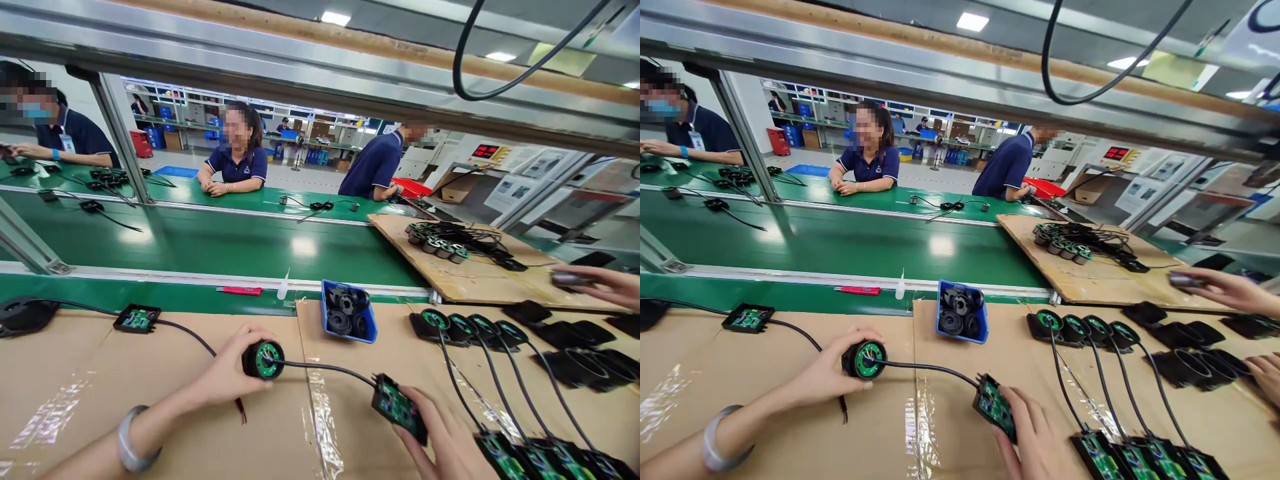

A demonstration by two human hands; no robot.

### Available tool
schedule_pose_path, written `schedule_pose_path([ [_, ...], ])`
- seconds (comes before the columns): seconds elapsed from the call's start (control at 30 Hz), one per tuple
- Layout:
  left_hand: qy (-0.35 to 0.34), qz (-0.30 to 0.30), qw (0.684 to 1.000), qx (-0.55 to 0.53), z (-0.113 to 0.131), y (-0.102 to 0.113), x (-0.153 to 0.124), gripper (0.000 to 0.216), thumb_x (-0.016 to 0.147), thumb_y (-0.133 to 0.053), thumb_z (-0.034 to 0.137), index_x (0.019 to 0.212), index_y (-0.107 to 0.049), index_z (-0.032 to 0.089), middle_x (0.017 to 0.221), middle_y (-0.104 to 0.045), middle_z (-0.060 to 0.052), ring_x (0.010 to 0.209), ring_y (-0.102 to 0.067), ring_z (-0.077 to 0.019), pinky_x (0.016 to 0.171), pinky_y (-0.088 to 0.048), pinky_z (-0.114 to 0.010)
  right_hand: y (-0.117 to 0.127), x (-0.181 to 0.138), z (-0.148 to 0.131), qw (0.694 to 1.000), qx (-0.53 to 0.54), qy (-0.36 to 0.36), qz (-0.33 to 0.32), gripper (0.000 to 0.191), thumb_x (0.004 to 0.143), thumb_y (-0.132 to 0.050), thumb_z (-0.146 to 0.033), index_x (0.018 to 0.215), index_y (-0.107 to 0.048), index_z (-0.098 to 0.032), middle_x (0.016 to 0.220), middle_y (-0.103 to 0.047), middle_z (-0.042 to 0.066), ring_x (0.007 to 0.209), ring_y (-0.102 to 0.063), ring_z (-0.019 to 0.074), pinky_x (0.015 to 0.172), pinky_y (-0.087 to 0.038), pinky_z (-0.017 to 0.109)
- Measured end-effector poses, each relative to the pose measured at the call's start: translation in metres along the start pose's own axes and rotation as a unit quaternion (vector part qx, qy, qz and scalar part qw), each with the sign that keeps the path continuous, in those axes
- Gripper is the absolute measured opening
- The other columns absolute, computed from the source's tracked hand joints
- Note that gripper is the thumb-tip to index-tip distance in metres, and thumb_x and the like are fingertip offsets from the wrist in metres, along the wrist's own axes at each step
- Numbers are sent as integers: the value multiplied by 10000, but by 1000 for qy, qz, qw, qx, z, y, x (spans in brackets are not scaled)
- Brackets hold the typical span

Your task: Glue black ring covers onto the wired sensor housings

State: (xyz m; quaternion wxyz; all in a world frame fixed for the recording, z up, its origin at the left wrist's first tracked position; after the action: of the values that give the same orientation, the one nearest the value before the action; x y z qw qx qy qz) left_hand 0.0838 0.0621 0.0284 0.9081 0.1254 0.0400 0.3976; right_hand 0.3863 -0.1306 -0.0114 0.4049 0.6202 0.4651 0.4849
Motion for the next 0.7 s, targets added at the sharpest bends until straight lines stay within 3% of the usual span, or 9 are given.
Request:
schedule_pose_path([
  [0.1,115,-62,977,-166,-17,0,-5,541,601,-864,319,1074,-632,195,1033,-615,-41,968,-579,-222,832,-473,-312,-25,27,-27,999,-9,1,-31,392,956,-488,-262,1347,-501,-224,1333,-590,157,1224,-587,351,977,-537,507],
  [0.23,201,-47,936,-284,-29,-4,-9,519,665,-823,594,865,-638,152,802,-600,-11,742,-543,-142,663,-416,-231,-23,71,-88,991,121,37,-53,402,939,-482,-213,1331,-542,-278,1423,-514,120,1295,-532,325,1030,-506,505],
  [0.3,228,-41,928,-293,-32,-7,-9,468,638,-838,550,797,-636,159,716,-581,7,663,-522,-134,599,-399,-226,-12,105,-120,967,245,47,-40,347,975,-433,-267,1297,-562,-264,1397,-518,121,1309,-517,296,1068,-479,482],
  [0.37,246,-34,925,-289,-34,-9,-7,391,576,-866,426,762,-643,165,676,-581,17,644,-530,-141,573,-402,-223,-17,146,-140,945,321,22,-54,357,959,-453,-275,1298,-554,-224,1314,-563,133,1228,-568,278,1038,-502,458],
  [0.43,268,-20,919,-290,-37,-9,-4,331,558,-846,359,737,-648,163,677,-605,11,650,-552,-147,559,-413,-216,-36,189,-149,941,332,-18,-62,462,912,-536,-236,1369,-498,-178,1309,-563,158,1223,-567,295,999,-524,461],
  [0.53,296,-29,904,-307,-42,-15,1,311,595,-792,393,718,-644,148,719,-654,-30,637,-595,-166,533,-455,-229,-73,239,-148,936,334,-95,-56,457,929,-628,-264,1358,-505,-164,1327,-552,140,1231,-549,301,1020,-488,510],
  [0.63,333,-59,877,-340,-47,-25,6,363,626,-751,455,737,-640,127,760,-676,-78,587,-619,-195,473,-515,-292,-97,265,-144,927,339,-153,-41,386,955,-653,-335,1289,-560,-166,1328,-553,108,1195,-564,279,1016,-478,521],
  [0.7,354,-61,858,-366,-50,-29,10,369,669,-723,464,775,-636,121,772,-672,-87,583,-628,-207,442,-536,-325,-101,271,-143,919,354,-171,-38,328,966,-643,-351,1225,-596,-157,1255,-594,96,1124,-600,252,979,-506,485],
])
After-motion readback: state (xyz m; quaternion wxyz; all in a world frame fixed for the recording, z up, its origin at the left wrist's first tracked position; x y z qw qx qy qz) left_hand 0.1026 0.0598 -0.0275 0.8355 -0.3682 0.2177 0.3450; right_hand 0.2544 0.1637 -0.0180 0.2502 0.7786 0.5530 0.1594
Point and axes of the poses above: each hand's wrist, its own x-axis towards the middle knuckle, its own y-axis out of the back of the hand, z = x × y, the point moved 7 cm from there along x, towards the middle knuckle
